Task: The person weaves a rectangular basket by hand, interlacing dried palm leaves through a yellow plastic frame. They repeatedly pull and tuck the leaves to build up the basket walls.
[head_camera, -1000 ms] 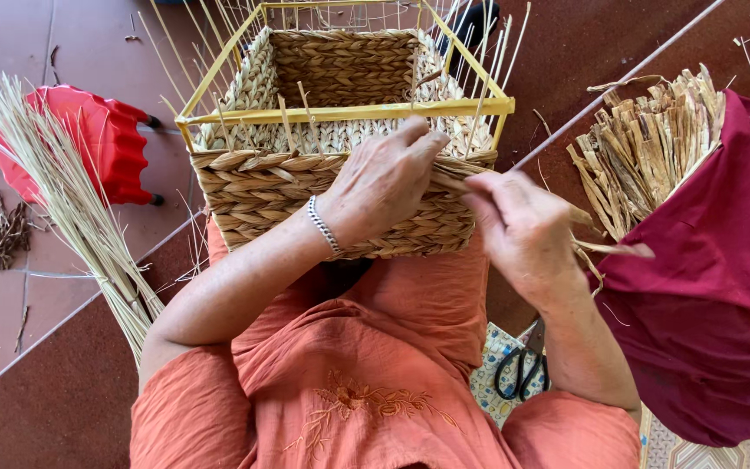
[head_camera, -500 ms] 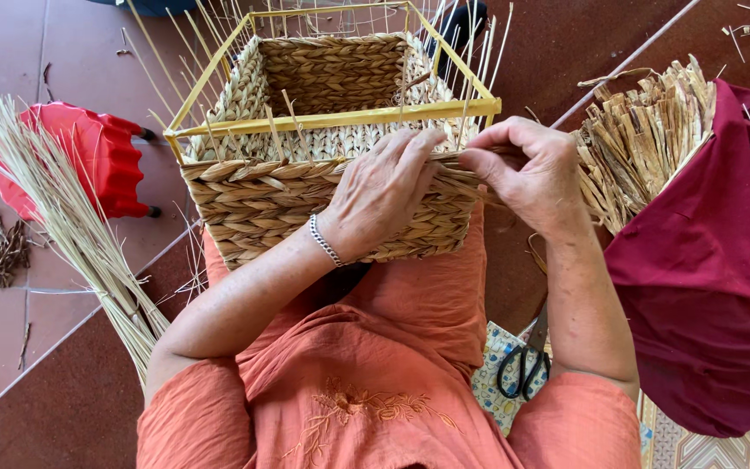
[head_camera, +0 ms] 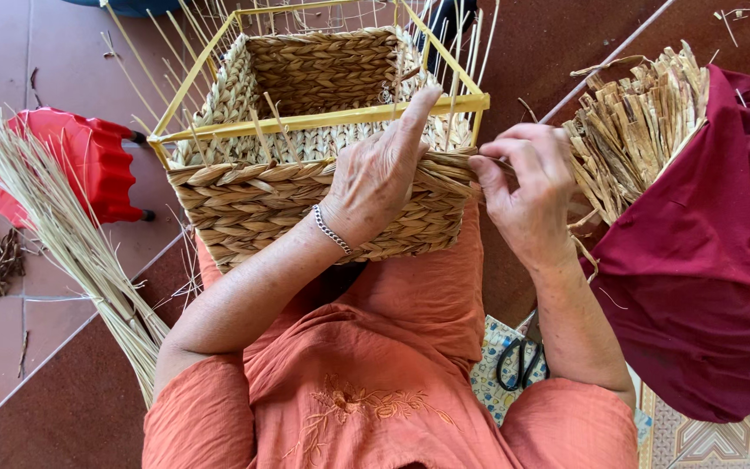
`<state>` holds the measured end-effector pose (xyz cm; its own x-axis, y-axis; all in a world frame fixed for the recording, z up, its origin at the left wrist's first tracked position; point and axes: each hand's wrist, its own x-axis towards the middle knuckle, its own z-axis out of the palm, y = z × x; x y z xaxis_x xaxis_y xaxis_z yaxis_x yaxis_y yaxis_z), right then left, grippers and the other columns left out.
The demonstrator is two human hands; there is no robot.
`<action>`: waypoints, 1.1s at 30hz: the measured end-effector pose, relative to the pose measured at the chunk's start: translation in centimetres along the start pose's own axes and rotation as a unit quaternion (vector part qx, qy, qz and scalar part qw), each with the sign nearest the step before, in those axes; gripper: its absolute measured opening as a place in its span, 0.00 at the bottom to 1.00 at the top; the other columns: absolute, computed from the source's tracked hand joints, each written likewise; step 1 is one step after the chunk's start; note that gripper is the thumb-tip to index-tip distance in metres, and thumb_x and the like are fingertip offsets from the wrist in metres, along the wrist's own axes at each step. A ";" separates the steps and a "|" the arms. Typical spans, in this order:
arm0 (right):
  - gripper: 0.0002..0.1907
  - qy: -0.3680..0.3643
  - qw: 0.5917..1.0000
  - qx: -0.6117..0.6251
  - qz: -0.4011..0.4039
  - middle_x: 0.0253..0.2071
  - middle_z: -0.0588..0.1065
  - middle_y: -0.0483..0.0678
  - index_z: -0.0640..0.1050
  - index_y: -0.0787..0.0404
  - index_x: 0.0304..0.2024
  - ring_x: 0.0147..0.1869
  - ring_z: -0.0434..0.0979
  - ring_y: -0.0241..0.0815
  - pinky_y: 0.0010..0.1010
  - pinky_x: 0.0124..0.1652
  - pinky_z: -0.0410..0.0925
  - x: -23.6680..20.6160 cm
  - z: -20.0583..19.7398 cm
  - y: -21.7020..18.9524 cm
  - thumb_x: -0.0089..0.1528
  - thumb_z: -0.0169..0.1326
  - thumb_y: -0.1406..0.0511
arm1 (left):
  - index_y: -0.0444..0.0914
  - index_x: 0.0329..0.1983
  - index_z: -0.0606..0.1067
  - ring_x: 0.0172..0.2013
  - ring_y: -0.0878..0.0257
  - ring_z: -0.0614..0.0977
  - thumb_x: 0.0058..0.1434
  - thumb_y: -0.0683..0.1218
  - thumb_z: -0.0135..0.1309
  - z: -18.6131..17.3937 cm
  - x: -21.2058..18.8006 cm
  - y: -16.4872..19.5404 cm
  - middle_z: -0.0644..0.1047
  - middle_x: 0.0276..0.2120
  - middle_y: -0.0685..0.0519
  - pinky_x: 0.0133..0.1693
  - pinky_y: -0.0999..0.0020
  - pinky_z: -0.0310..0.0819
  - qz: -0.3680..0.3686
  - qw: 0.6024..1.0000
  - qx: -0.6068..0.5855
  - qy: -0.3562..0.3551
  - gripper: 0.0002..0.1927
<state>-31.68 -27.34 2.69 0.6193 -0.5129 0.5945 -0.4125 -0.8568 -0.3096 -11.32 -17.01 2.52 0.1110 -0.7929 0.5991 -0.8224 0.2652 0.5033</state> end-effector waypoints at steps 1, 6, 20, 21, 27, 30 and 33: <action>0.14 0.050 0.996 -0.063 -0.049 0.37 0.77 0.51 0.80 0.62 0.39 0.43 0.73 0.46 0.41 0.44 0.68 -0.2 -0.1 0.1 0.63 0.62 0.57 | 0.30 0.63 0.62 0.28 0.56 0.79 0.62 0.35 0.51 0.2 0.1 0.1 0.75 0.34 0.45 0.23 0.65 0.72 0.011 0.998 0.057 -0.024 0.25; 0.14 -0.046 0.997 -0.003 -0.054 0.38 0.77 0.49 0.80 0.62 0.40 0.45 0.75 0.47 0.39 0.45 0.69 -2.1 -1.2 -0.2 0.62 0.65 0.59 | 0.34 0.53 0.67 0.29 0.64 0.78 0.68 0.38 0.54 0.8 0.1 0.8 0.75 0.37 0.48 0.23 0.68 0.72 0.020 0.971 0.201 -0.125 0.13; 0.10 -0.063 0.989 0.132 -0.027 0.43 0.79 0.48 0.80 0.62 0.48 0.42 0.81 0.38 0.26 0.40 0.75 0.7 -5.4 -1.7 0.66 0.67 0.72 | 0.29 0.63 0.68 0.52 0.43 0.78 0.57 0.36 0.54 -1.9 0.9 0.9 0.73 0.56 0.38 0.52 0.54 0.74 0.008 0.977 -0.105 -0.184 0.28; 0.11 -0.035 0.994 0.062 -0.084 0.41 0.79 0.49 0.81 0.63 0.48 0.41 0.80 0.41 0.28 0.39 0.74 1.1 -4.9 -2.1 0.64 0.69 0.71 | 0.29 0.64 0.67 0.54 0.43 0.77 0.57 0.37 0.55 -1.9 0.9 0.9 0.73 0.55 0.38 0.54 0.53 0.73 0.011 0.975 -0.107 -0.195 0.29; 0.06 -0.063 0.989 0.125 -0.036 0.36 0.80 0.48 0.83 0.64 0.44 0.35 0.78 0.36 0.24 0.35 0.70 3.3 -5.0 -1.9 0.65 0.67 0.73 | 0.36 0.46 0.73 0.47 0.46 0.79 0.62 0.44 0.59 -0.8 1.5 1.5 0.76 0.44 0.45 0.47 0.52 0.73 -0.034 0.973 -0.037 -0.226 0.13; 0.06 -0.155 0.934 0.288 0.148 0.36 0.81 0.43 0.84 0.62 0.44 0.34 0.77 0.28 0.19 0.33 0.69 4.8 -5.0 0.4 0.64 0.66 0.72 | 0.36 0.42 0.71 0.44 0.46 0.78 0.62 0.51 0.61 0.1 1.6 2.1 0.75 0.38 0.45 0.45 0.51 0.72 -0.040 0.978 0.001 -0.206 0.17; 0.07 -0.176 0.904 0.322 0.217 0.35 0.80 0.40 0.84 0.61 0.45 0.34 0.74 0.23 0.17 0.32 0.66 5.0 -3.6 1.9 0.64 0.66 0.70 | 0.35 0.56 0.70 0.43 0.49 0.78 0.69 0.42 0.55 0.7 1.5 2.3 0.73 0.43 0.45 0.46 0.53 0.74 -0.049 0.992 -0.027 -0.114 0.14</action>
<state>-31.77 -31.34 7.79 0.7138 -0.6964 0.0746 -0.2629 -0.3651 -0.8931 -13.42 -17.95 4.10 0.0536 -0.9183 0.3922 -0.7826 0.2053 0.5877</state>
